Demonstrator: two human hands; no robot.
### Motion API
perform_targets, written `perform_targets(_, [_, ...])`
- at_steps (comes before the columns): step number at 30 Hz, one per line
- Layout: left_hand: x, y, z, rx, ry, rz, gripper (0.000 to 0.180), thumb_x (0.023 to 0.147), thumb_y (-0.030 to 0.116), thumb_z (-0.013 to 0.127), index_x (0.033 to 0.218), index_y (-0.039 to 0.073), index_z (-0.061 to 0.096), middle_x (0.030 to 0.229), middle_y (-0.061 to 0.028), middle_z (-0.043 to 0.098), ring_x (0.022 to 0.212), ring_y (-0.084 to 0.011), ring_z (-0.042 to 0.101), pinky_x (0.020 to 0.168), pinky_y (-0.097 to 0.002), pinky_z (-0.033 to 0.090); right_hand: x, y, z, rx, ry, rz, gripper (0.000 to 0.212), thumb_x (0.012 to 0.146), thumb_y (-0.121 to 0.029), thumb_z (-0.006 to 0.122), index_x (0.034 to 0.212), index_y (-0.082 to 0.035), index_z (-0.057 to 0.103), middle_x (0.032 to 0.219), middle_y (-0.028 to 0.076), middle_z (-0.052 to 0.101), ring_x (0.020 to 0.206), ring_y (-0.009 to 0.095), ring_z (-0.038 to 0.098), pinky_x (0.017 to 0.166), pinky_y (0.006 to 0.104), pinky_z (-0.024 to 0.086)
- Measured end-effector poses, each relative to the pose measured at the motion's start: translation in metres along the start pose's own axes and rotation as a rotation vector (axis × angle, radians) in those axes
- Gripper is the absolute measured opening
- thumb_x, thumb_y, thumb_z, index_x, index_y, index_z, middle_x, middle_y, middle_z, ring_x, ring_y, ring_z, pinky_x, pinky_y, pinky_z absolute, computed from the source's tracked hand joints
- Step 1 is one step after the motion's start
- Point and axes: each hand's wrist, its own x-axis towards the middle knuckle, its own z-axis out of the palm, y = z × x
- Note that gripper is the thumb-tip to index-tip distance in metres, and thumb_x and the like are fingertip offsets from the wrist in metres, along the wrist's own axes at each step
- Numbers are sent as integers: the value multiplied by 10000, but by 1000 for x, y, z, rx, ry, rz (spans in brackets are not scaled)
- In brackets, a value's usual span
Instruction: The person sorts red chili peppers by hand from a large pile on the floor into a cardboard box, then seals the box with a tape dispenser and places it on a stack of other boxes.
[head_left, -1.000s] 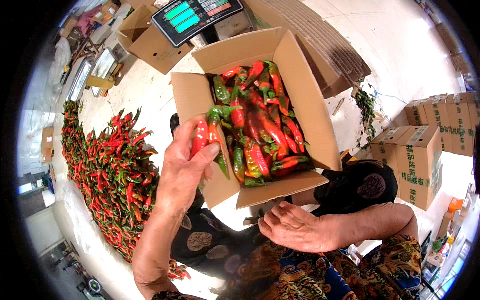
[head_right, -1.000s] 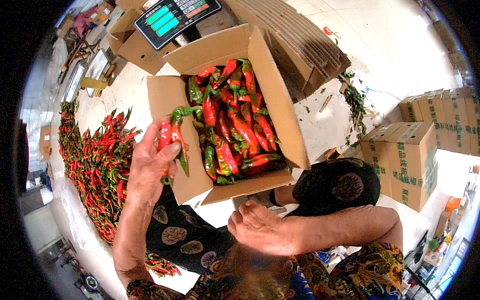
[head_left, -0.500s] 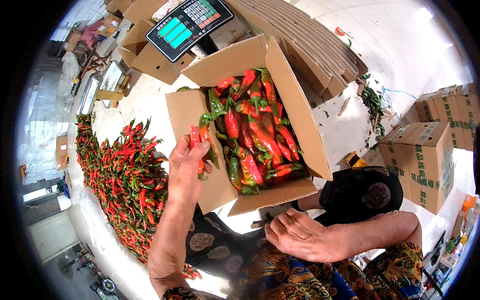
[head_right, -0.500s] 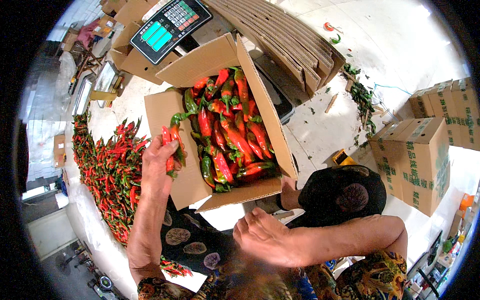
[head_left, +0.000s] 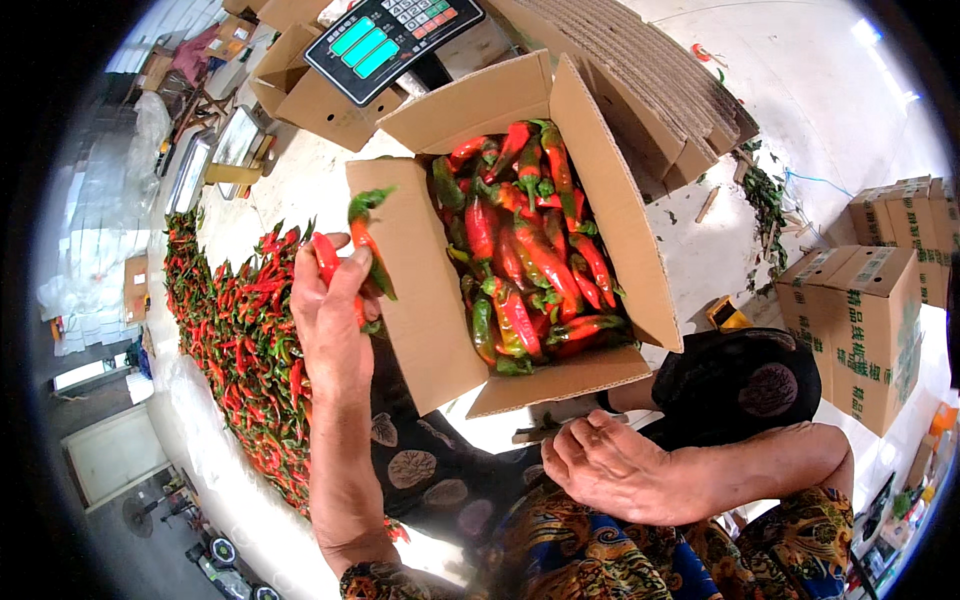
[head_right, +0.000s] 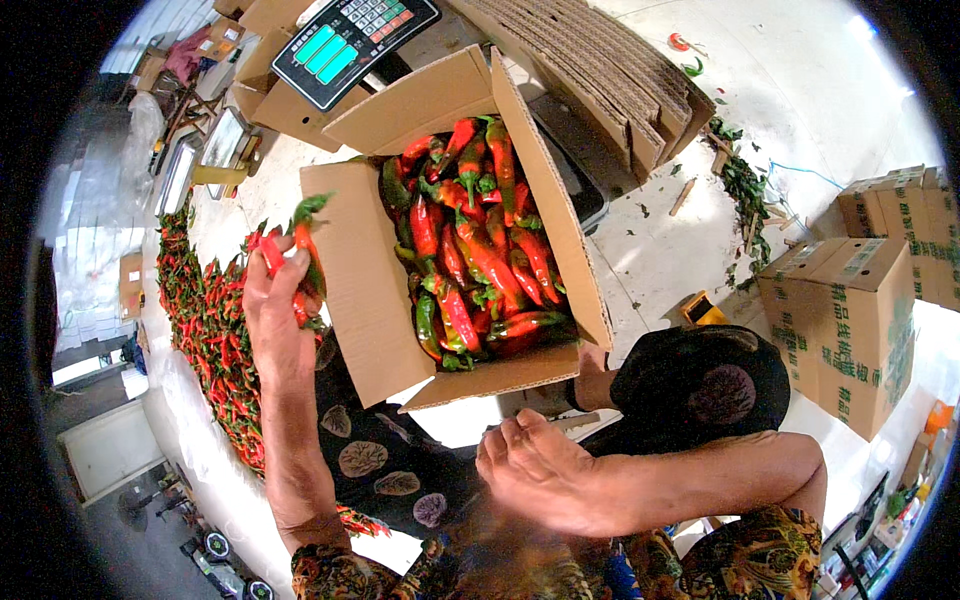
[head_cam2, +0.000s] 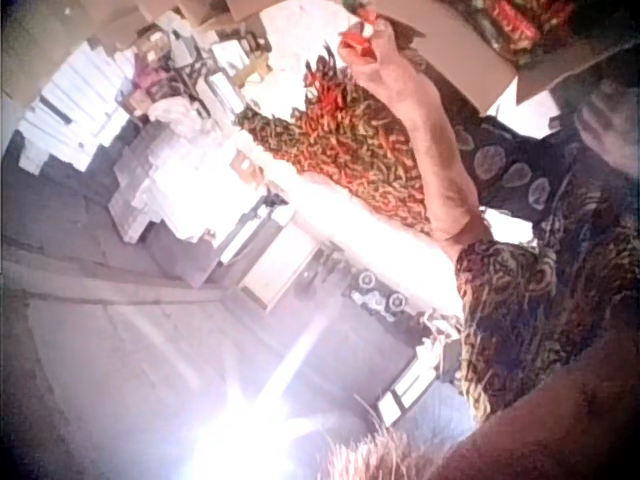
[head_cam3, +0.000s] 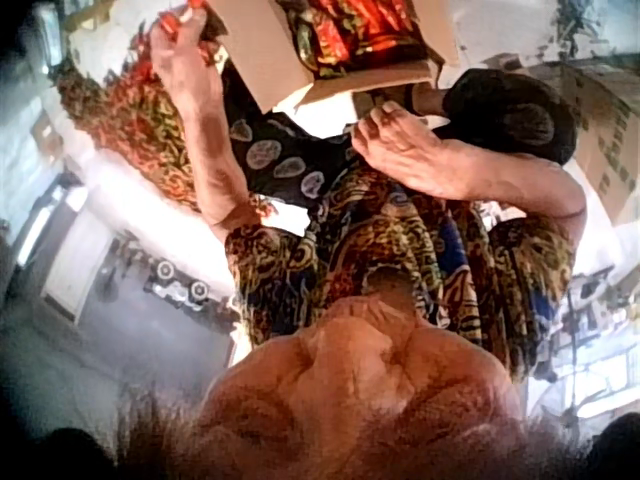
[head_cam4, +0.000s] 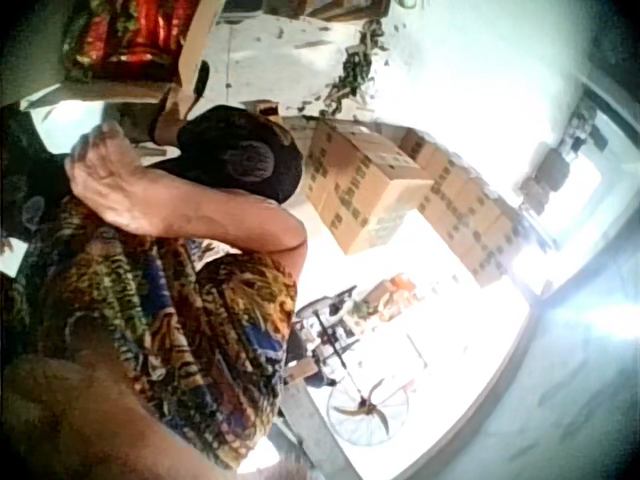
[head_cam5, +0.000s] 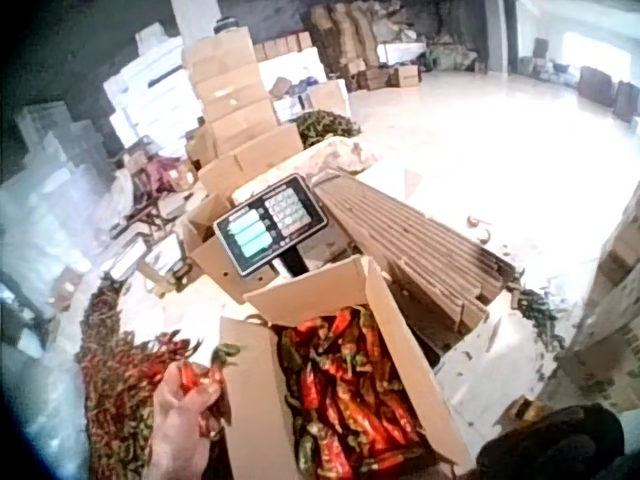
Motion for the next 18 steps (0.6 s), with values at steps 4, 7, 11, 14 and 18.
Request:
perform_targets(4, [-8,-8,14,197,-71,-1,244,881,64,605,1120,53,558,779,5,545,532,-47,458,418,-183,339,2,0,-6,22,-44,-11,367,742,-225,605,1018,16,612,875,107,601,791,205,563,694,353,416])
perform_targets(7, [-3,-13,27,536,-116,249,263,889,72,589,1142,18,538,773,-72,621,551,-106,562,463,-263,463,1,1,-7,-51,-13,-26,358,735,-235,610,998,8,618,835,91,586,768,193,555,678,347,409])
perform_targets(11, [15,-35,33,842,-131,423,296,852,71,634,1122,26,520,822,-187,668,617,-258,664,543,-382,523,1,0,-1,-5,0,6,352,729,-238,614,981,7,619,804,75,574,755,190,552,659,343,399])
perform_targets(14, [18,-60,39,1074,-141,593,340,810,75,694,1084,24,500,827,-238,663,690,-387,675,618,-462,541,0,0,1,-31,-2,-6,341,720,-253,614,951,-1,620,778,59,556,739,188,536,650,342,391])
perform_targets(18, [21,-64,44,933,-125,426,403,821,82,681,1174,11,500,840,-203,682,659,-325,687,552,-405,544,0,-1,2,0,-30,1,321,744,-216,602,976,5,622,804,70,579,750,191,547,665,342,416])
